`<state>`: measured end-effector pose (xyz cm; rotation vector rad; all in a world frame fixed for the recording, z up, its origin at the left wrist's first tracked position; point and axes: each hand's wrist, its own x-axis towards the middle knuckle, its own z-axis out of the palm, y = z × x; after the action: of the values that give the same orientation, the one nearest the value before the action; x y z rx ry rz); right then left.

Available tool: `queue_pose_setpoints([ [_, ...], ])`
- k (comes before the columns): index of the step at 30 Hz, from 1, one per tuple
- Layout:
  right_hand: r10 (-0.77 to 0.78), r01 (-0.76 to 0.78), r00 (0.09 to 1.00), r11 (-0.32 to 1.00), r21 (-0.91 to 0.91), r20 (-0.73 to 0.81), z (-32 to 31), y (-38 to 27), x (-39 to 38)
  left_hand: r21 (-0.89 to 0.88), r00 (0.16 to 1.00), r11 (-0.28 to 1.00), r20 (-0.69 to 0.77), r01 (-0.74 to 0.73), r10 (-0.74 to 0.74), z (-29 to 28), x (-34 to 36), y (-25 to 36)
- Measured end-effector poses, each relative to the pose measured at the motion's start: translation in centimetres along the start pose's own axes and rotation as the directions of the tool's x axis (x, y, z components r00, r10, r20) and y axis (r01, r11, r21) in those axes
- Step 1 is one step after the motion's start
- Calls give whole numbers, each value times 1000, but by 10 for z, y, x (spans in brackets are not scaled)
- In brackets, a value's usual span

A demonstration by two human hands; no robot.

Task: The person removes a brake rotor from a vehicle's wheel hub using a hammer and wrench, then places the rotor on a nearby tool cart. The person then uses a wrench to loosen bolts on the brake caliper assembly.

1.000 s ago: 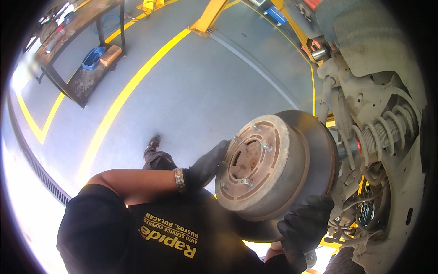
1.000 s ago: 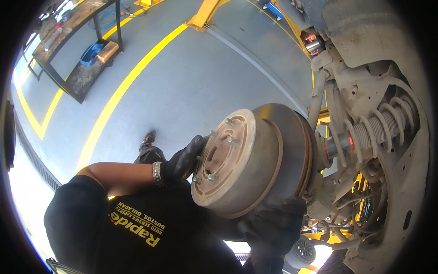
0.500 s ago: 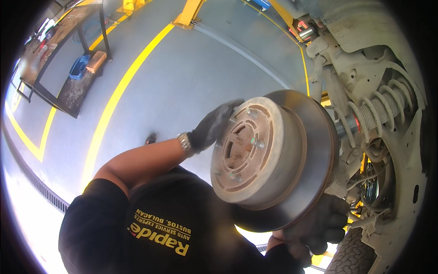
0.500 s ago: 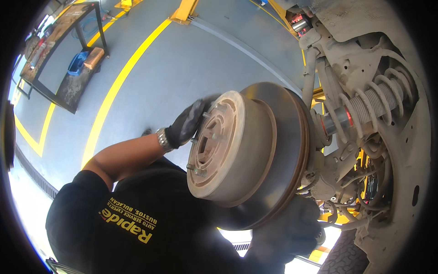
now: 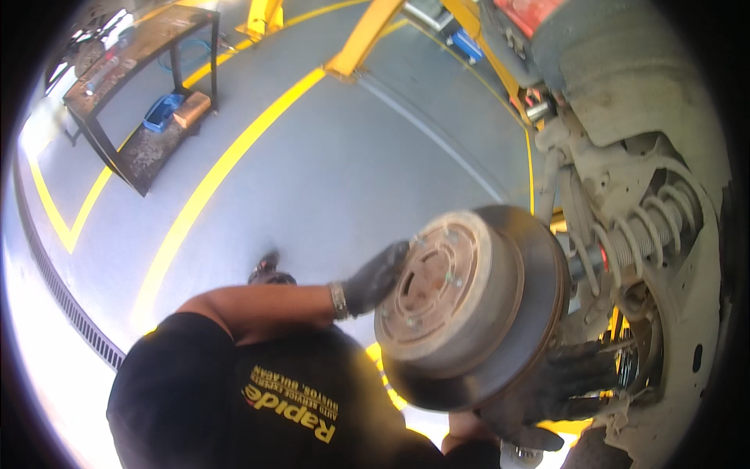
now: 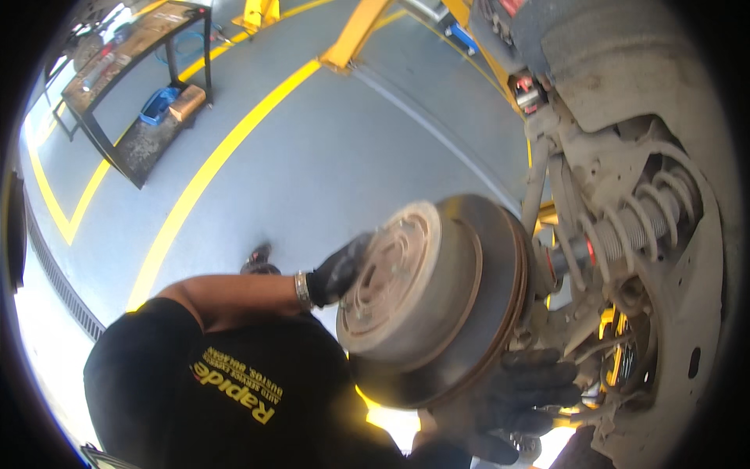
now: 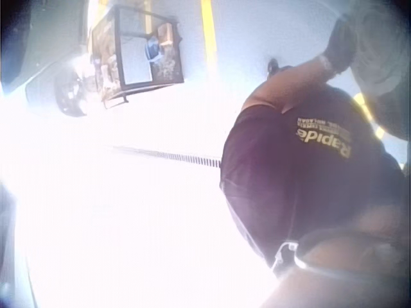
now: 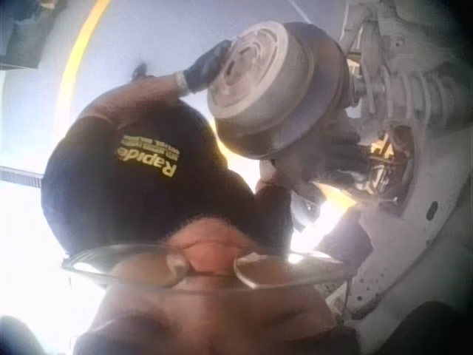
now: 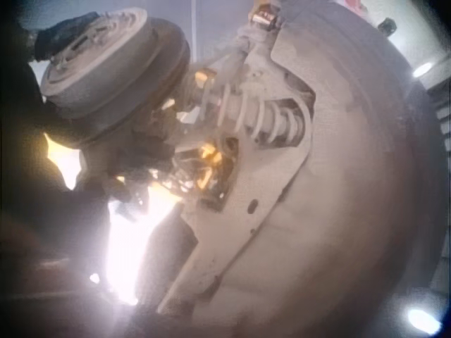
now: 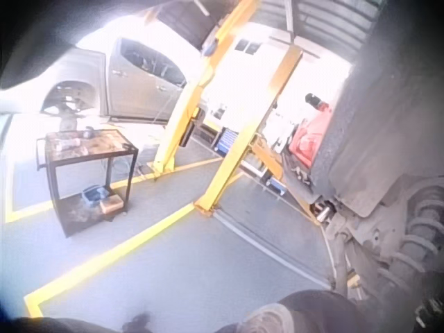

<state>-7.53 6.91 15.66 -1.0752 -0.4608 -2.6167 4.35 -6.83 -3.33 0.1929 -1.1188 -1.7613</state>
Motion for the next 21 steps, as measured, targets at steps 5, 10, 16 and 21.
queue_pose_setpoints([
  [5,305,-276,941,943,-186,147,14,-4,4,190,999,981,-9,38,-37,-20,-2,-3],
  [10,282,-72,884,869,-489,372,-17,9,-29,564,974,798,54,-213,221,-28,-1,-13],
  [16,140,52,941,839,-542,308,-15,-27,-92,365,983,913,79,-184,167,-36,30,-16],
  [21,111,51,957,846,-531,268,-1,-9,-38,358,978,914,145,-192,148,-38,54,8],
])
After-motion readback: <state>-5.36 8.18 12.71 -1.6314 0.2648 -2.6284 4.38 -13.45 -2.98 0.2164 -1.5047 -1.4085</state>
